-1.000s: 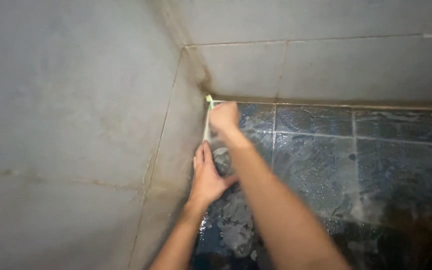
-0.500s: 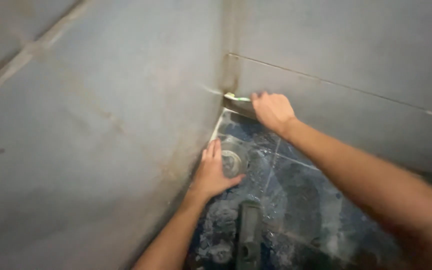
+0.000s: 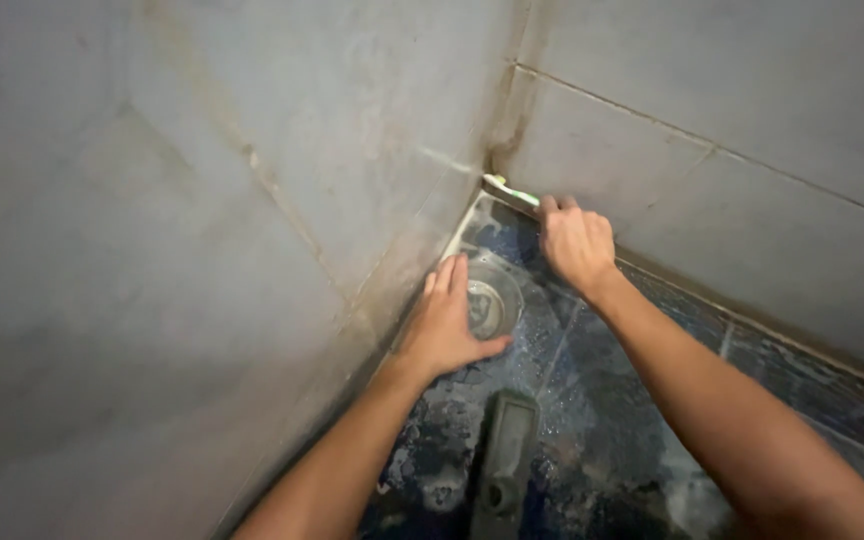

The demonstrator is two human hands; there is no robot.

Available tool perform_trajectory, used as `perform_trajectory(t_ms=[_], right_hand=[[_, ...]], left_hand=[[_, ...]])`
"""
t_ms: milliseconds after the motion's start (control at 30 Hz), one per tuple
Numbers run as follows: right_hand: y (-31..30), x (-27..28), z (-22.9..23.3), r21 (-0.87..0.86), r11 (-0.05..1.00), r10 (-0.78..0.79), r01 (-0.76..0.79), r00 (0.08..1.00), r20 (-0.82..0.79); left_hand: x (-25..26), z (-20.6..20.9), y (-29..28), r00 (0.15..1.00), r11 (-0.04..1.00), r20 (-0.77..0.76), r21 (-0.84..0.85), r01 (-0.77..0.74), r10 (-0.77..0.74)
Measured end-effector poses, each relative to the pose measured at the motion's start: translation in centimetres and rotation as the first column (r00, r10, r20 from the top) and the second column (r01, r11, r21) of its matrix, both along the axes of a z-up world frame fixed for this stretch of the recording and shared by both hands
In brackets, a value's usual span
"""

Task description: The recorder is scrubbing the corners and floor tiles of a bathroom using a toothbrush, a larger hand brush, and cleaning solution.

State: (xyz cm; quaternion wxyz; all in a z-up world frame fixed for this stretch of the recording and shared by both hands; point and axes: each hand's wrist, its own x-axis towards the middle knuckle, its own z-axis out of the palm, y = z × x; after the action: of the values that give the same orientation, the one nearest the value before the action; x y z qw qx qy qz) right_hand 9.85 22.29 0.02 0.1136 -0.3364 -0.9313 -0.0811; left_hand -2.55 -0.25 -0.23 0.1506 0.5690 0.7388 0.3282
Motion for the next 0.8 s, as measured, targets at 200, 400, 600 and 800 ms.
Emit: perform_trajectory(t_ms=[200,400,600,800], right_hand=[[0.2,0.4,-0.9,0.013,0.999,0.046,-0.044,0.988,-0.146],[-0.5,0.6,-0.2,-0.022,0.998,0.057,-0.064,0.974,-0.217],[0.9,1.5,6.4,-0.349,0.935,-0.048,0.06,0.998,0.044],[0.4,3.4,15.4,-0.653,0.739,0.228,0.163,0.853,0.47]], left_hand=[[0.0,1.1,-0.2,0.999,0.996,0.041,-0.092,0.02,-0.016],[0.0,-0.1,-0.3,0.999,1.0,0.049,0.011,0.009,-0.009],[0.1,1.0,-0.9,0.999,1.0,0.044,-0.001,0.003,-0.003],[0.8,1.5,-0.4,0.988,0.983,-0.128,0.155,0.101,-0.081]])
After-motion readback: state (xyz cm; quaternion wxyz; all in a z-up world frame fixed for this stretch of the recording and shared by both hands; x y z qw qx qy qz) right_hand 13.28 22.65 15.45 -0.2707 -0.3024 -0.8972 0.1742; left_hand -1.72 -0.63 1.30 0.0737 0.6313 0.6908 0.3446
